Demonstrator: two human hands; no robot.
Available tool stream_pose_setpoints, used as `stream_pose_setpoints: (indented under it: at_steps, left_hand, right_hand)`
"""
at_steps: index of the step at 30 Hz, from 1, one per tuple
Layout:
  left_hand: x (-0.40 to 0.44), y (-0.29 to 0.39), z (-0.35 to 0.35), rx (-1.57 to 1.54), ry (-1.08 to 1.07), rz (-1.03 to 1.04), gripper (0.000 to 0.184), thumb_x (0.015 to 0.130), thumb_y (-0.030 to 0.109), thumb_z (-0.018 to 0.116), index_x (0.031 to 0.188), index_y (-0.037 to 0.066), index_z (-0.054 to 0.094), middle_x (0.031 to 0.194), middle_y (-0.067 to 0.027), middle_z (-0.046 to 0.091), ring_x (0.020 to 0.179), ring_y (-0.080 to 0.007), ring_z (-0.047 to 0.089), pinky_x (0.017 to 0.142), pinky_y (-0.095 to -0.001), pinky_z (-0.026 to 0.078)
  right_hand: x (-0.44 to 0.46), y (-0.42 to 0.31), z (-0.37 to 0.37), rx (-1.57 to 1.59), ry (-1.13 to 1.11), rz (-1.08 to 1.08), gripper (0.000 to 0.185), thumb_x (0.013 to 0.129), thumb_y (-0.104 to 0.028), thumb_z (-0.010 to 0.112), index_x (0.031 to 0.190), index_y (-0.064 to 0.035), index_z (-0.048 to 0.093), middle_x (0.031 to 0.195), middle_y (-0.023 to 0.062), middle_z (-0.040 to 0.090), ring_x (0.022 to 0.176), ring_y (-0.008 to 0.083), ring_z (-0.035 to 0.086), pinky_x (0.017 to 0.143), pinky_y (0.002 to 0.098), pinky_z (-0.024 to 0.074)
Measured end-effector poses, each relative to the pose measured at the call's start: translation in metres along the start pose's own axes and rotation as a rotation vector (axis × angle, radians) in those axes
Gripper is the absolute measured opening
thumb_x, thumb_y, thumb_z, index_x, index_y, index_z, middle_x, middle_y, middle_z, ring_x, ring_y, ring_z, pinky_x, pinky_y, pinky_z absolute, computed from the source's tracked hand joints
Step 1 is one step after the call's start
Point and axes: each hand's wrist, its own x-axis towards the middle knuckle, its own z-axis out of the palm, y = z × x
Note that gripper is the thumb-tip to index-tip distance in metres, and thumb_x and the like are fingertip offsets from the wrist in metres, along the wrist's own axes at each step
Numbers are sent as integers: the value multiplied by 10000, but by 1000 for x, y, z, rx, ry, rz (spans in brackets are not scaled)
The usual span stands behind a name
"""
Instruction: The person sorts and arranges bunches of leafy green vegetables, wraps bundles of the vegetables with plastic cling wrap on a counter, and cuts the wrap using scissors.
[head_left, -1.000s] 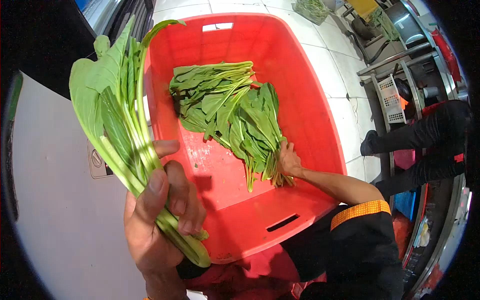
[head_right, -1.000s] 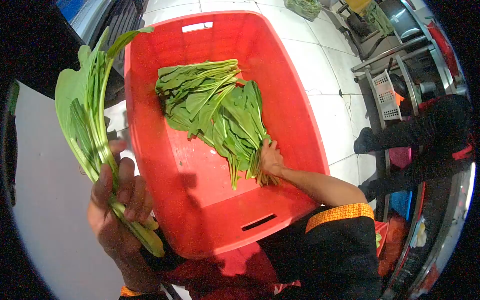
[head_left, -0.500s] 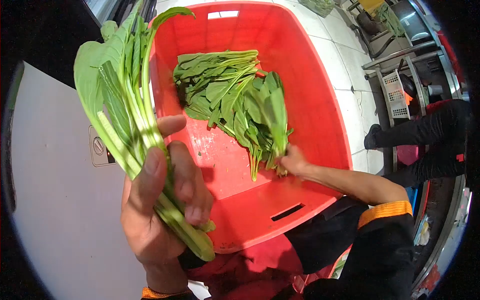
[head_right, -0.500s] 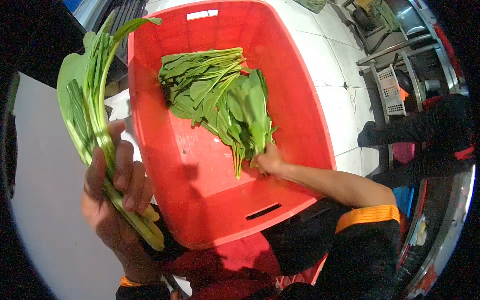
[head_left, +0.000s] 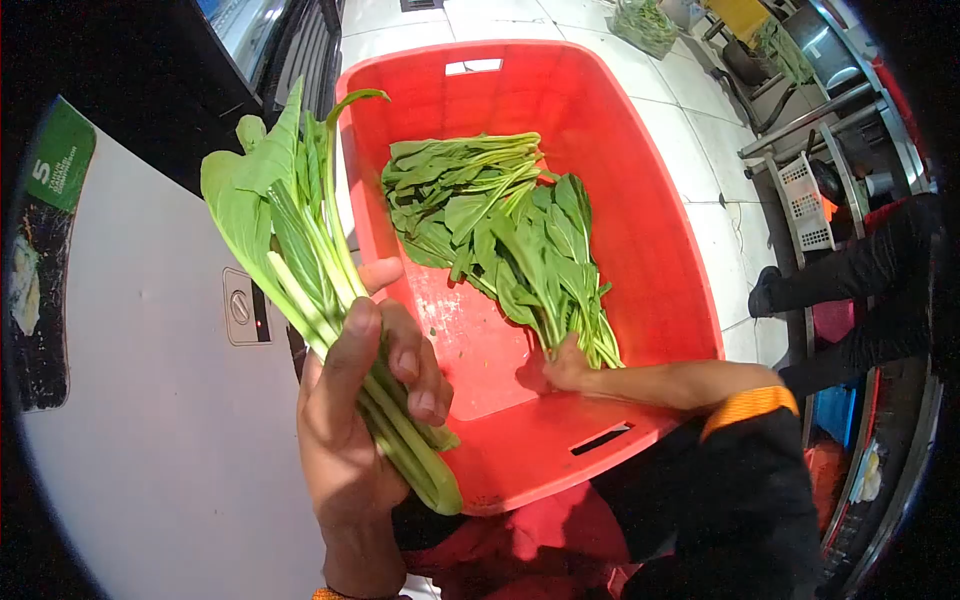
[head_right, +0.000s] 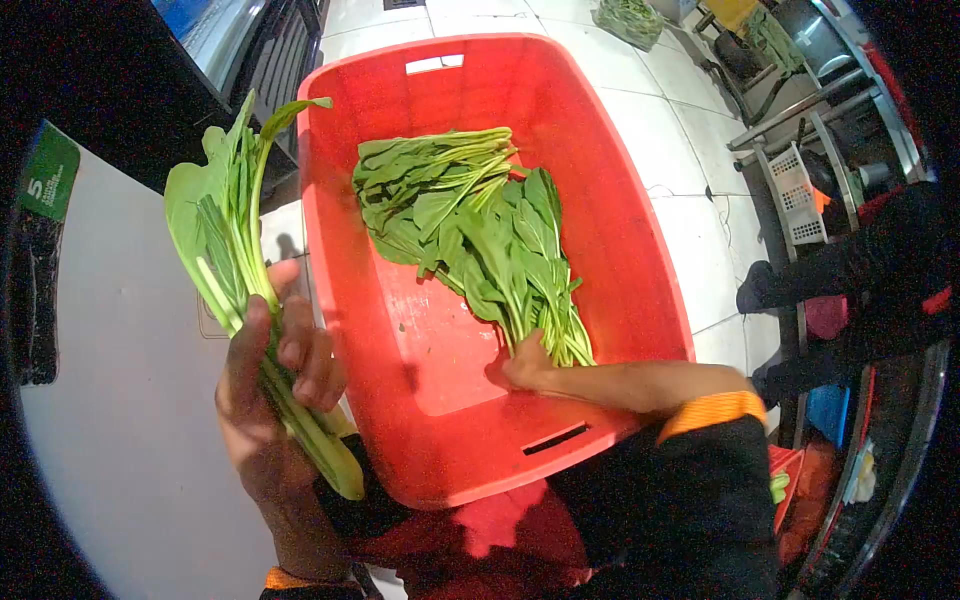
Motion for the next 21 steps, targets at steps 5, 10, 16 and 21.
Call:
stream_pose_setpoints:
  at_steps: [5,10,16,21]
  left_hand:
    - [-6,-3,0,57,-75,82,473,980,242,446,1314,-87,381,779,-10,373,577,-70,382,497,-199,351]
    - [1,1,-3,42,-54,29,402,977,290,434,1246,-9,432,715,-22,410,544,-102,436,484,-252,389]
    - [12,2,-23,-63,-131,-89,524,950,412,481,1266,-1,413,801,-65,532,620,-147,553,591,-288,489]
    - [14,3,-8,53,-125,-64,717,947,424,468,1436,5,151,1051,-182,573,927,-273,635,805,-376,533]
  right_hand:
    - [-44,-30,-139,-102,330,-567,400,833,-65,581,1192,75,477,947,253,561,909,370,573,811,432,460]
    - [-75,-87,-229,-84,615,-909,270,848,-66,613,1101,23,582,859,171,559,747,277,585,664,360,487]
    - [-53,-161,-267,181,505,-923,225,858,-91,624,1060,6,598,973,142,605,764,194,611,629,301,498]
    - [8,-213,-295,507,270,-861,302,842,-150,657,1077,27,588,1002,183,621,858,220,645,725,298,519]
